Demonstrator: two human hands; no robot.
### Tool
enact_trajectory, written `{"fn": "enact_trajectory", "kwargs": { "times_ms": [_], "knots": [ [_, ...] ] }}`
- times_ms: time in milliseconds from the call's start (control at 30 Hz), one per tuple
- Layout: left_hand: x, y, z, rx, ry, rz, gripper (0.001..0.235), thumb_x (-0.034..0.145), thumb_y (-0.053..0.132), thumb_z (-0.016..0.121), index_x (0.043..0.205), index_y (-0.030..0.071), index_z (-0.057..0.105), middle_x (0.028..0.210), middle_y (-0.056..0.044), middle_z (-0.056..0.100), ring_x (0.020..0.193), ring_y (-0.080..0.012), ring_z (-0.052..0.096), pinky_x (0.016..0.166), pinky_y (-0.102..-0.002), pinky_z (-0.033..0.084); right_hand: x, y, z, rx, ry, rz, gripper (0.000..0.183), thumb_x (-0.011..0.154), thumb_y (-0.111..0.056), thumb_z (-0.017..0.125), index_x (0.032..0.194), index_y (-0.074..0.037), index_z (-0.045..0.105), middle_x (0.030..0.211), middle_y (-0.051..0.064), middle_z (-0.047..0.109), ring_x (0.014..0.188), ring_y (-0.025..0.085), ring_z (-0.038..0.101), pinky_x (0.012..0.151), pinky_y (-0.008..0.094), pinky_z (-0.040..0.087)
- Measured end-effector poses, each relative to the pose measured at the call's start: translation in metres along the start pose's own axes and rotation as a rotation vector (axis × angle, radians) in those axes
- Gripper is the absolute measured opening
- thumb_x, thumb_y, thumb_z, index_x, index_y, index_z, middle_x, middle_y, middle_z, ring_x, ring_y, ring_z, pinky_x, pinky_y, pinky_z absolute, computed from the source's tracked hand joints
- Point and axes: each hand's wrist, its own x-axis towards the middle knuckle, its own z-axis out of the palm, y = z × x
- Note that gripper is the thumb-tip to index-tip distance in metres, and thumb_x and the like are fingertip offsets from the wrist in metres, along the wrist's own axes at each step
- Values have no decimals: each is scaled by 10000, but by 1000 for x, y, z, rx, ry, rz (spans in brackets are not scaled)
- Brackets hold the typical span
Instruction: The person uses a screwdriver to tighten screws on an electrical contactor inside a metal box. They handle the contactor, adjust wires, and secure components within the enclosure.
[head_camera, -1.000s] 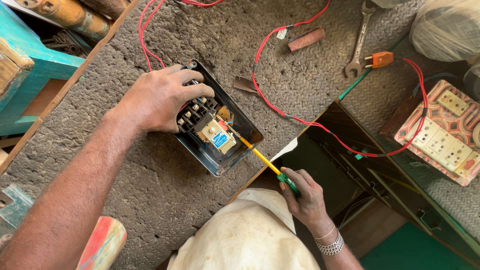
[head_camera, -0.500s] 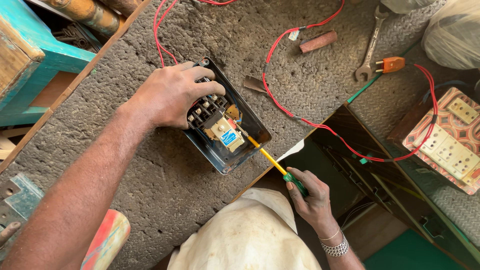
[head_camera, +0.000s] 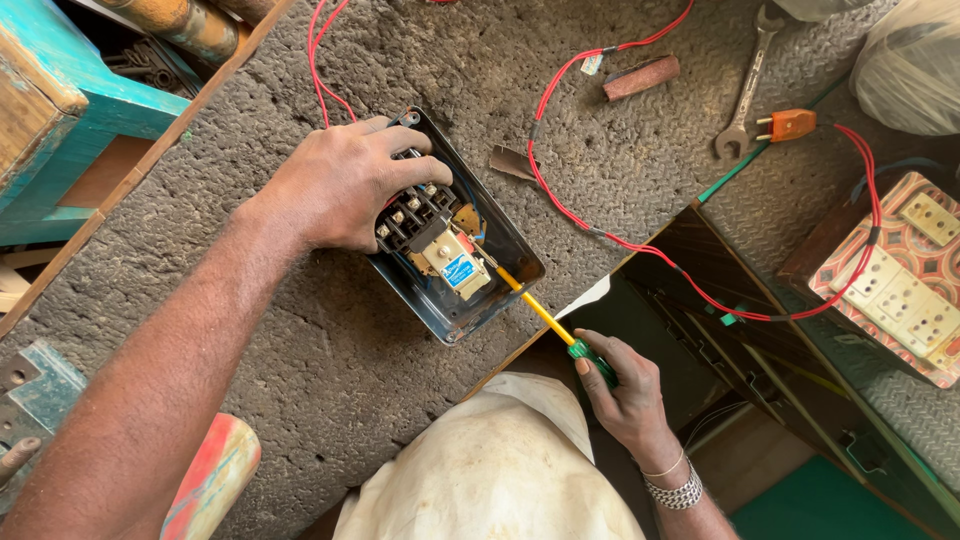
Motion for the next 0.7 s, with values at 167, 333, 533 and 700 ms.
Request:
{"fn": "enact_trajectory", "kwargs": {
  "times_ms": [167,333,533,700],
  "knots": [
    [1,0,0,0,-16,-17,724,559,255,928,1230,290,659,1283,-24,634,1157,-276,640,883,-452,590,0,-2,5,-156,119,-135,323,852,-159,770,1072,18,611,949,148,687,799,232,718,690,342,606],
    [2,1,-1,18,-32,-16,783,528,241,942,1251,304,647,1295,-31,625,1165,-277,631,907,-440,579,-4,-2,12,-184,229,-155,233,891,-136,769,1047,-12,648,965,138,714,793,217,736,637,310,605],
    [1,1,-1,21,-38,-15,820,504,221,943,1261,309,642,1290,-34,623,1167,-278,626,912,-427,572,-3,5,6,-107,104,96,178,939,-125,727,1089,-30,717,827,86,727,649,179,707,577,304,543],
    [1,1,-1,-1,-22,-4,814,504,213,945,1255,305,644,1282,-38,623,1169,-284,624,913,-431,570,0,3,7,-150,147,-45,251,894,-206,764,1038,-25,665,823,99,694,675,183,682,587,297,541]
  ]
}}
